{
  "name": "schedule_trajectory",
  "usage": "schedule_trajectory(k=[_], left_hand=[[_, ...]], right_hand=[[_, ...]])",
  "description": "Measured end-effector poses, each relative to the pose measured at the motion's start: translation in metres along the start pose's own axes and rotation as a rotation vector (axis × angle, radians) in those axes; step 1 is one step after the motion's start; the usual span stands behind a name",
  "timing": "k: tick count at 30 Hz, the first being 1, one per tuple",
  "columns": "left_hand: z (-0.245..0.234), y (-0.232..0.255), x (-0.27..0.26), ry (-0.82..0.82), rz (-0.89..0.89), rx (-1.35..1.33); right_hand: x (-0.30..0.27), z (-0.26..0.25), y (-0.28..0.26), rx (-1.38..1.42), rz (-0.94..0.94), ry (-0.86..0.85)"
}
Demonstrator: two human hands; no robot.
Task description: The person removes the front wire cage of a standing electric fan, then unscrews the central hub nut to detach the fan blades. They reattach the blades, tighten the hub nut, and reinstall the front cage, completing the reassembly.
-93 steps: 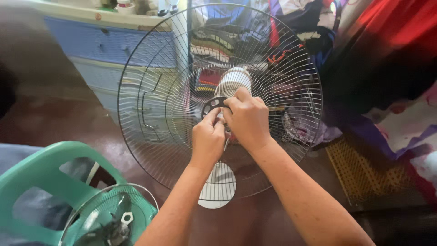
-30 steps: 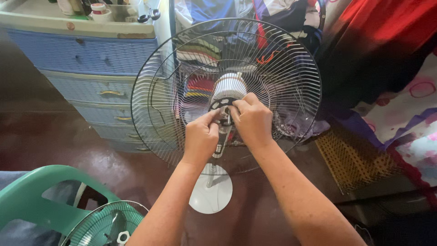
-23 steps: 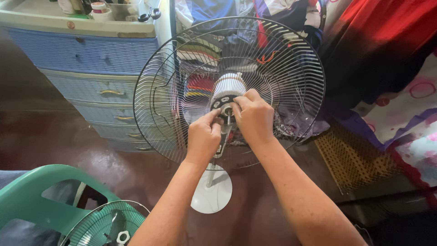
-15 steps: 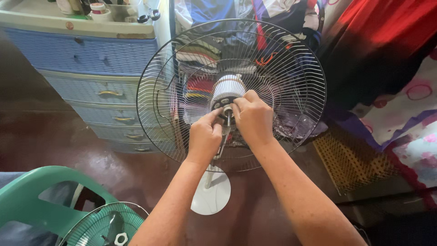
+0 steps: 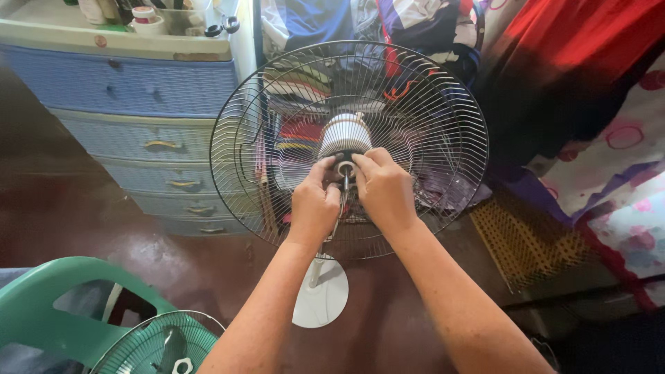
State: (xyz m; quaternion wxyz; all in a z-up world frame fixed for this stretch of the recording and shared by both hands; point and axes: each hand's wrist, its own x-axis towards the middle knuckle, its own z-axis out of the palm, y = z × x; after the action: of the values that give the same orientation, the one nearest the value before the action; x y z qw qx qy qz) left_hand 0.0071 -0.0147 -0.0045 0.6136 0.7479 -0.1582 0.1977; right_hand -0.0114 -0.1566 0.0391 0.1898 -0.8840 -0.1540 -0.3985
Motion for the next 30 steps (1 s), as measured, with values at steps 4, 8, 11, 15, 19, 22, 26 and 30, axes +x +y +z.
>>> schedule_trajectory(k=[4,8,11,15,19,22,26,30], left_hand=[[-0.002,0.006,-0.001,-0.012,-0.051,0.021],[-0.001,0.007,-0.003,-0.026,-0.045,-0.006],[-0.001,0.003,-0.005,-0.045,-0.025,-0.012],[0.001,-0.003,-0.007,-0.067,0.036,0.046],[0.003,-0.004,-0.010,-0.070,0.031,0.025],[0.005,-0.003,-0.010,-0.045,0.035,0.020],[0.012,-0.001,-0.015,-0.057,-0.042,0.011],[0.015,0.004,-0.016,-0.015,-0.041,0.067]], right_hand=[[-0.006,-0.003,-0.003,0.012,0.067,-0.033],[-0.013,-0.003,-0.006,0.088,0.131,-0.093],[-0.014,-0.001,-0.008,0.098,0.192,-0.111],[-0.018,-0.003,-0.011,0.105,0.190,-0.109],[-0.021,-0.005,-0.014,0.117,0.195,-0.092],[-0.021,-0.007,-0.011,0.100,0.145,-0.092],[-0.026,-0.011,-0.007,0.133,0.181,-0.178],[-0.029,-0.015,0.001,0.162,0.161,-0.154]])
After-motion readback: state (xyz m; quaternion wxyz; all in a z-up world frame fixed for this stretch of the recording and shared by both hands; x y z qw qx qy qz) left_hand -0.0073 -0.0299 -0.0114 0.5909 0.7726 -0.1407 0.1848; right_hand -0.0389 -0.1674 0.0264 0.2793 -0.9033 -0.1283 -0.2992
